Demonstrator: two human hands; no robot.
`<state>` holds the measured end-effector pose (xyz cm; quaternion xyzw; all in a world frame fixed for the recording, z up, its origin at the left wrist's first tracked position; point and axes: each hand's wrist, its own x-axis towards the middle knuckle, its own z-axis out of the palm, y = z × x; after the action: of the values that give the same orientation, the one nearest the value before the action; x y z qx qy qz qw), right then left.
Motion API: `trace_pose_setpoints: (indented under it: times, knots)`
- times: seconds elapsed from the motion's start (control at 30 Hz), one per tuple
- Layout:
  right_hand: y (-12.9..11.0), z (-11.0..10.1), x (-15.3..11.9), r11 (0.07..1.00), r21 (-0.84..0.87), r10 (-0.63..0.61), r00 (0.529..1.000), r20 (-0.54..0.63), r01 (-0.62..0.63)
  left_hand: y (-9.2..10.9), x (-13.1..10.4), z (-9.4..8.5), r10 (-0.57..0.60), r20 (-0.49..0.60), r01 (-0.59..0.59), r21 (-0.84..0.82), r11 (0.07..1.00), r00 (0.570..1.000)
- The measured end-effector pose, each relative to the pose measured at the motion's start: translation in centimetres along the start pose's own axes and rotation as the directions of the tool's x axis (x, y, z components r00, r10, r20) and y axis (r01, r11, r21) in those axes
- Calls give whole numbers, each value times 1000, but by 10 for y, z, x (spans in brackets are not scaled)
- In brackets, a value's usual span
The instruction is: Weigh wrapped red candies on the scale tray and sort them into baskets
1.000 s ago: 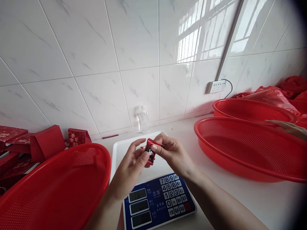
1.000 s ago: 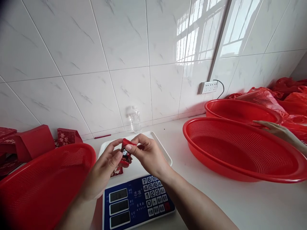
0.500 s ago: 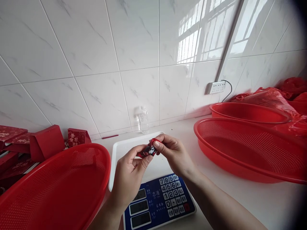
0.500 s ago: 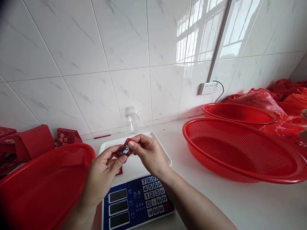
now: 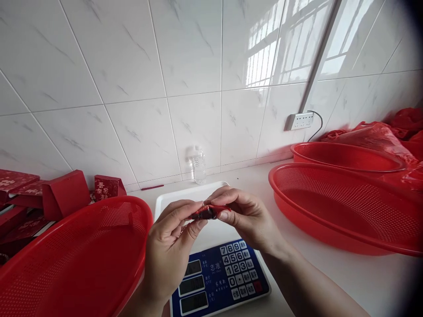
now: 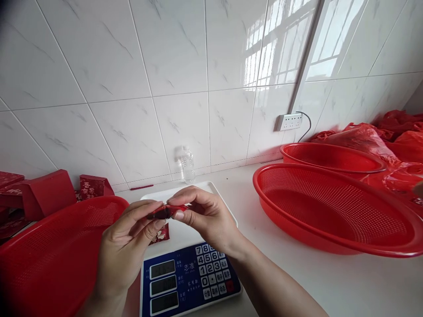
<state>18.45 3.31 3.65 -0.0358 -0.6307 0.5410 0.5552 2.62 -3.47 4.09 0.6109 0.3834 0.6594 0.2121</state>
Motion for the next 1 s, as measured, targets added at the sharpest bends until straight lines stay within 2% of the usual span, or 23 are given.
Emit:
trace_pose_setpoints:
  times: [0.13,0.23,0.37,0.5,0.63,0.77,1.0]
  knots:
    - [-11,3,-4,995,-95,-12,998,61,18,5,-6,-4,109,7,-109,68,992,994]
    - [-15,5,-7,989,-140,-42,997,71,51,8,-9,-5,135,38,-138,74,988,990]
    - [-14,10,-9,996,-88,-23,1000,8,24,8,-10,-4,63,93,-64,7,998,994]
    - [-14,14,-7,993,-28,113,993,31,-112,9,-11,-3,-35,181,52,-90,995,983]
    - [-16,15,-8,965,-211,171,984,50,-157,12,-15,-1,-81,160,95,-82,992,984]
    - [-15,19,-10,939,-324,144,988,54,-119,14,-19,4,-154,82,164,-119,979,985]
    - [-13,23,-11,925,-369,107,994,31,-89,10,-17,2,-44,135,54,-75,996,990]
